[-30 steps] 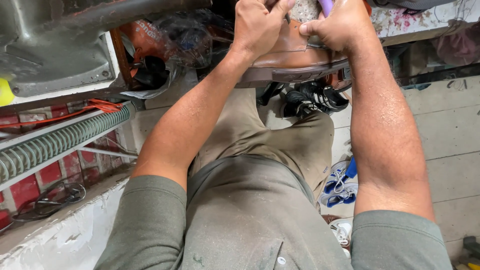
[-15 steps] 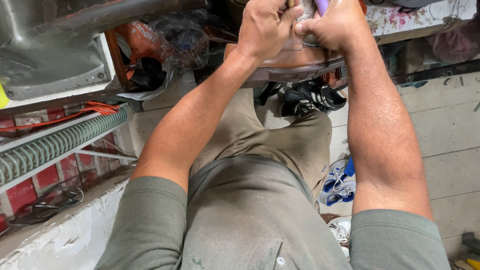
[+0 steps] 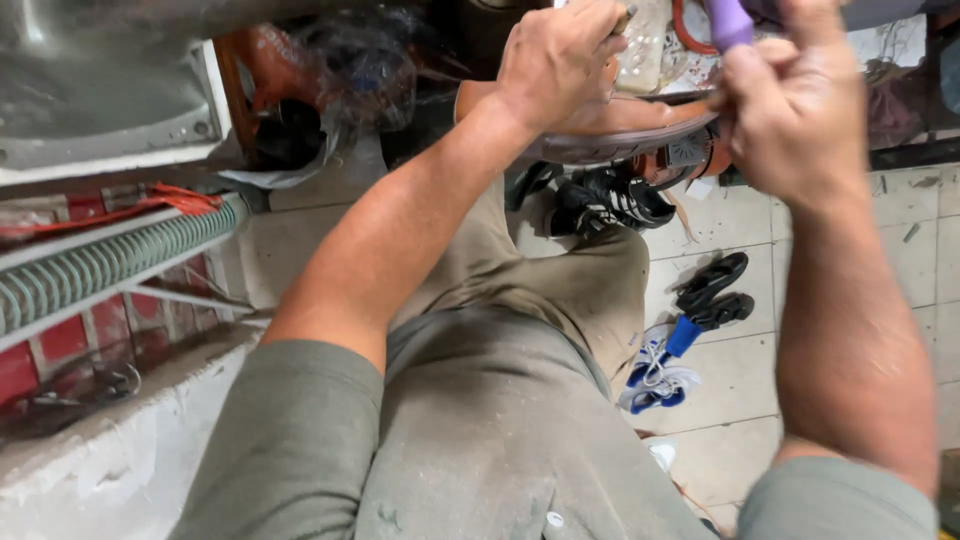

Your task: The person is repairing a brown leather shoe by applying a substance and hammering the sole/heel area at a workbench.

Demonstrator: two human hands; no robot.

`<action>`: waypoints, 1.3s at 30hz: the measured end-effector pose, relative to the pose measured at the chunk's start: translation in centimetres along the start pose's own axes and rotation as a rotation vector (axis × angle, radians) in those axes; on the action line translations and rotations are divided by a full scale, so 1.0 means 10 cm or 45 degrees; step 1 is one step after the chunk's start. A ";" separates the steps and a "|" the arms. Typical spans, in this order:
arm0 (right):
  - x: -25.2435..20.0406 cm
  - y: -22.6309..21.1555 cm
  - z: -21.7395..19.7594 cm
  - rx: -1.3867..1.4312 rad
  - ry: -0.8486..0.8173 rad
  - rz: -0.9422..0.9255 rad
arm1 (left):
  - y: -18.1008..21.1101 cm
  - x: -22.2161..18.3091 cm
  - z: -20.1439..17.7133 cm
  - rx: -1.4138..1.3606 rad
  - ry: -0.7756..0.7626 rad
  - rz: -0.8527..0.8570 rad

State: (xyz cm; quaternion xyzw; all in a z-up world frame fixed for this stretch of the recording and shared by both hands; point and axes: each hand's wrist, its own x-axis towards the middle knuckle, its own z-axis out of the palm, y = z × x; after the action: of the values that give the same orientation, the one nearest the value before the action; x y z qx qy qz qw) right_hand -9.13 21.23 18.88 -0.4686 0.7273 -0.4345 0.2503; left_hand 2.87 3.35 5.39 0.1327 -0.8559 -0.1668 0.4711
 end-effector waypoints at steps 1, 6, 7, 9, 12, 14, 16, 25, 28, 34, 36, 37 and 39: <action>-0.11 -0.20 -0.07 -0.078 0.018 -0.036 | 0.01 0.04 -0.01 -0.003 0.014 0.009; -0.19 -0.05 -0.04 -0.361 0.109 -0.575 | -0.04 0.00 0.03 -0.008 0.020 -0.004; -0.10 -0.03 0.02 -0.677 -0.030 -0.733 | -0.03 0.03 0.02 0.025 0.067 0.028; -0.15 -0.20 -0.20 -0.742 -0.039 -0.625 | -0.03 0.05 0.06 0.040 0.058 -0.005; -0.29 0.04 -0.33 -0.469 0.158 -0.309 | 0.09 0.08 -0.07 -0.034 0.077 -0.030; -0.28 0.13 -0.21 -0.143 0.384 -0.121 | 0.18 0.10 -0.18 -0.107 0.136 0.014; -0.13 0.00 0.04 -0.932 -0.131 -0.259 | 0.22 0.19 -0.23 -0.061 0.079 -0.038; -0.13 -0.06 -0.19 -0.681 0.006 -0.252 | 0.07 0.09 -0.07 -0.002 0.019 0.033; 0.08 0.37 -0.02 -0.278 0.212 -0.250 | 0.18 0.23 -0.22 0.006 0.070 0.078; 0.84 1.02 0.70 -0.613 0.089 0.065 | -0.23 0.09 0.00 -0.223 -0.290 -0.169; 0.89 0.96 0.67 -0.600 -0.009 0.301 | -0.22 0.15 -0.05 -0.370 -0.335 -0.171; 0.93 0.93 0.66 -0.587 -0.104 0.525 | -0.22 0.18 -0.09 -0.515 -0.371 -0.162; 1.00 1.25 0.66 -0.749 -0.135 0.311 | -0.16 0.00 0.07 -0.425 -0.206 -0.335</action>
State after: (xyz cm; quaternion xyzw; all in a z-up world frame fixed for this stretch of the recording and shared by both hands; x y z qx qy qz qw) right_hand -14.24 11.94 5.19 -0.4522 0.8585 -0.1473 0.1918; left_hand 2.36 1.95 4.37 0.1496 -0.8269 -0.3761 0.3905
